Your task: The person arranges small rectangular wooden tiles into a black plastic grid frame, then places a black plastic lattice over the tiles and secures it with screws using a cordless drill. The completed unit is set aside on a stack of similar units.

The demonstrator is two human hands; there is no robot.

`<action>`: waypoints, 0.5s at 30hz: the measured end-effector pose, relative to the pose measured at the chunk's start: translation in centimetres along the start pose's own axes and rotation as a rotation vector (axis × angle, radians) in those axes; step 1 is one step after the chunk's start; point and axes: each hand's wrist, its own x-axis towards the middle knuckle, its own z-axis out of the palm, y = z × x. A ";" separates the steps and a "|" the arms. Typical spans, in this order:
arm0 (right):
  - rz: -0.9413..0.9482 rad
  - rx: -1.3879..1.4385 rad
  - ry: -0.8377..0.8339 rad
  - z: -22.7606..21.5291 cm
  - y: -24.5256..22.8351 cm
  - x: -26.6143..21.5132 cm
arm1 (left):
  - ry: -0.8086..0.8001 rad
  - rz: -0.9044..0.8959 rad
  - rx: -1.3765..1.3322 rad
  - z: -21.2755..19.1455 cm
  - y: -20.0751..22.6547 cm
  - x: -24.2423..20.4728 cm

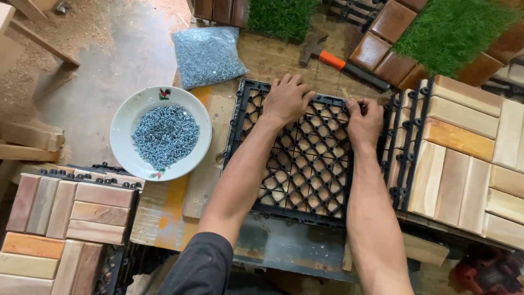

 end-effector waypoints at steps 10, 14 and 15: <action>0.017 -0.033 0.012 0.0 -0.1 0.2 | 0.097 -0.009 0.044 1.0 0.3 0.4; 0.030 -0.097 -0.056 -0.3 0.4 0.7 | 0.160 -0.006 0.058 2.2 0.1 0.5; 0.030 -0.098 -0.062 -0.8 0.1 0.8 | 0.157 -0.012 0.059 2.3 0.1 0.1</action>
